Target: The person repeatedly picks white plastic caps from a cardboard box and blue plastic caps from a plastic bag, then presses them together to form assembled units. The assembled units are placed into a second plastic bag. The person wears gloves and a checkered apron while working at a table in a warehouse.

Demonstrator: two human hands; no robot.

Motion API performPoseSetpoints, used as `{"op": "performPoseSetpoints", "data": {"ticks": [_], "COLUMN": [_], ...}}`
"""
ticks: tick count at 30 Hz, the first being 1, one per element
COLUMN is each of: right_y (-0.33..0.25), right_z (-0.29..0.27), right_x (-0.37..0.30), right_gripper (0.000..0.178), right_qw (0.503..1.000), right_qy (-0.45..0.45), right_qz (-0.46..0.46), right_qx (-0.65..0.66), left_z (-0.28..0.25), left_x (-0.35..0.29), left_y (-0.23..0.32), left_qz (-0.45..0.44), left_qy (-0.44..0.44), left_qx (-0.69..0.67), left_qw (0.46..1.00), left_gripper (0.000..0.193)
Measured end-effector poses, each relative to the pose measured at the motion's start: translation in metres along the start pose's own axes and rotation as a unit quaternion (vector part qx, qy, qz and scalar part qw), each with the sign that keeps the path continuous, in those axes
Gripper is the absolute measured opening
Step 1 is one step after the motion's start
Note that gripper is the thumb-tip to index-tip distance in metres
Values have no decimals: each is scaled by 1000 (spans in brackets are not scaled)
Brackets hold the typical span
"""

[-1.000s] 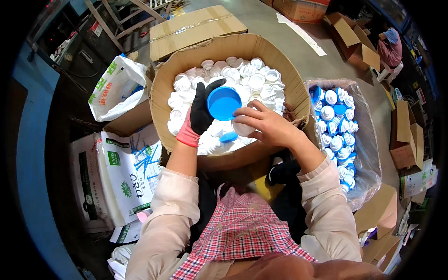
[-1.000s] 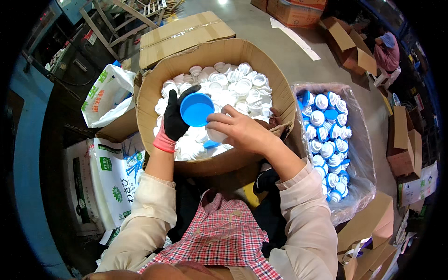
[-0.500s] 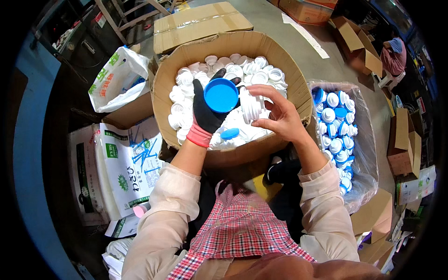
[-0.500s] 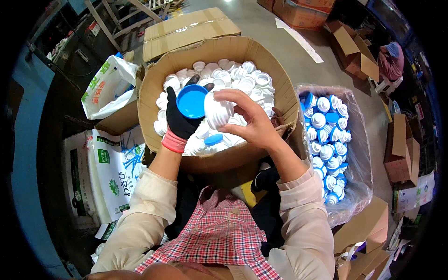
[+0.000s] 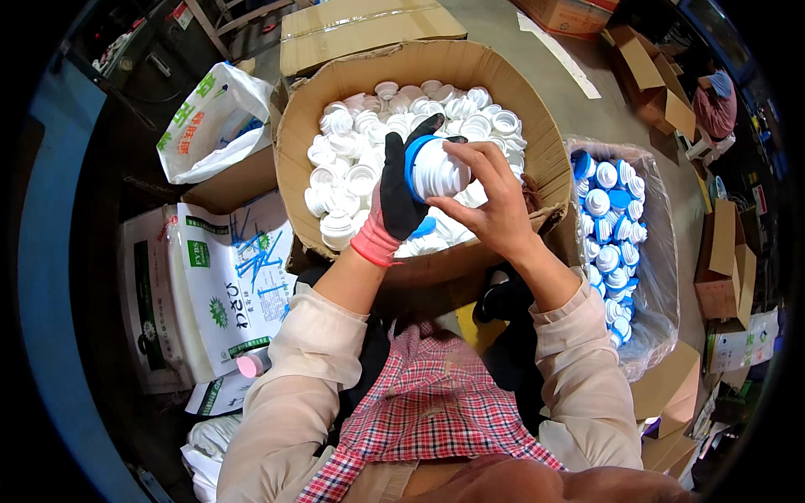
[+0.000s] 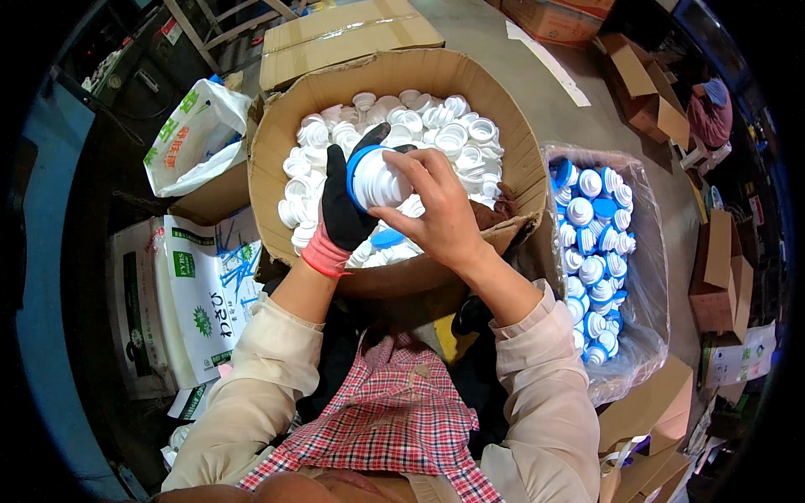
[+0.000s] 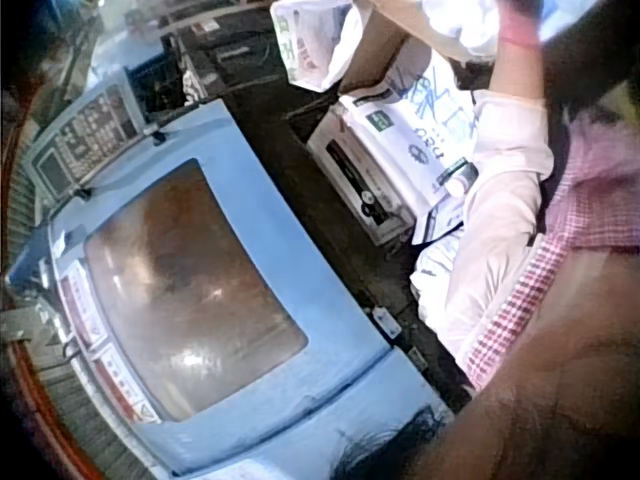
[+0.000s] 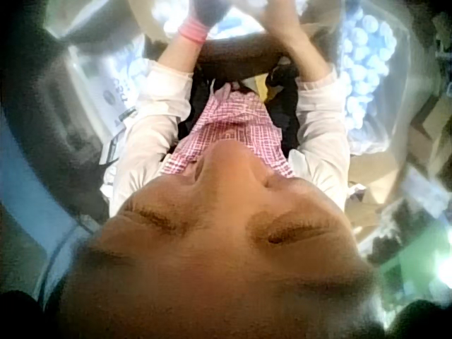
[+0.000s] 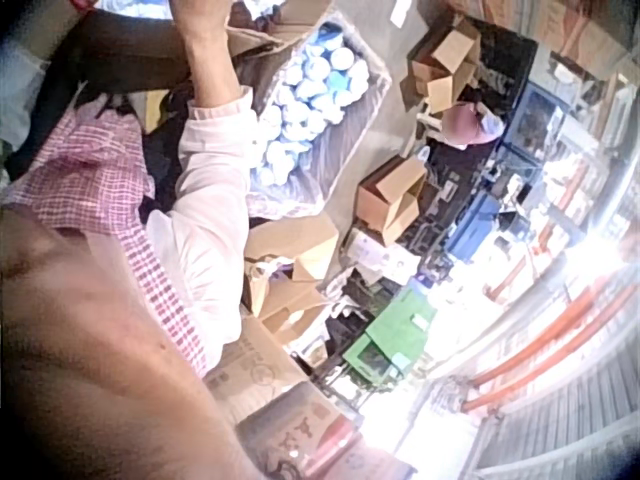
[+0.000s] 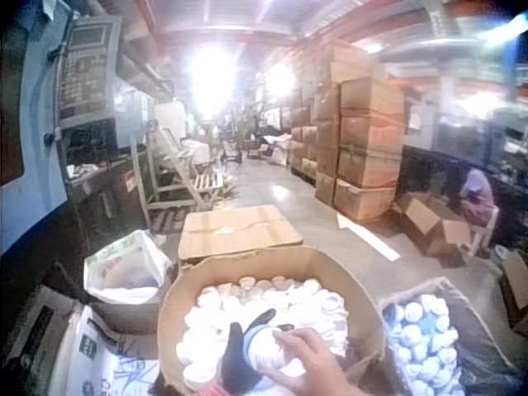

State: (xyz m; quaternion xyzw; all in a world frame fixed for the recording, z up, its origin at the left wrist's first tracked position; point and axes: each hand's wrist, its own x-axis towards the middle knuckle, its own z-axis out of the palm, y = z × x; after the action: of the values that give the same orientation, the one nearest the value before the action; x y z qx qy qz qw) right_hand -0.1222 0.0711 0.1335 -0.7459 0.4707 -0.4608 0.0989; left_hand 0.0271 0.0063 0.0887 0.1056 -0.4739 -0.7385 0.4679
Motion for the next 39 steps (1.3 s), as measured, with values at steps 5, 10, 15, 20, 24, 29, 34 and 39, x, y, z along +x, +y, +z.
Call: {"op": "performPoseSetpoints", "data": {"ticks": [5,10,15,20,24,29,34,39], "right_y": [1,1,4,17,26,31,30,32], "right_z": [2,3,5,-7,-8,-12,-20,-40], "right_x": [-1,-1,-3,1,-2,-5,-1,-12], "right_gripper": [64,64,65,68,62,59,60,64], "right_qw": [1000,1000,998,947,893,948,967,973], "right_qy": [0,0,8,-8,-59,-7,-11,-31], "right_qz": [-12,-24,-40,177,242,201,183,158], "right_qx": [-13,-16,-40,267,375,248,177,164], "left_z": [5,2,4,9,5,-16,-51,-25], "left_x": [-2,-3,-11,-4,-2,-6,-18,-5], "left_y": [5,3,9,16,13,13,-24,-6], "left_qz": [19,18,-10,6,4,-53,-21,-40], "left_qy": [7,10,-4,-17,-14,21,165,-26], "left_qx": [44,10,5,-67,51,213,220,344], "left_qw": [999,1000,1000,998,999,975,961,938], "left_gripper": [69,64,58,73,67,50,44,53]}}
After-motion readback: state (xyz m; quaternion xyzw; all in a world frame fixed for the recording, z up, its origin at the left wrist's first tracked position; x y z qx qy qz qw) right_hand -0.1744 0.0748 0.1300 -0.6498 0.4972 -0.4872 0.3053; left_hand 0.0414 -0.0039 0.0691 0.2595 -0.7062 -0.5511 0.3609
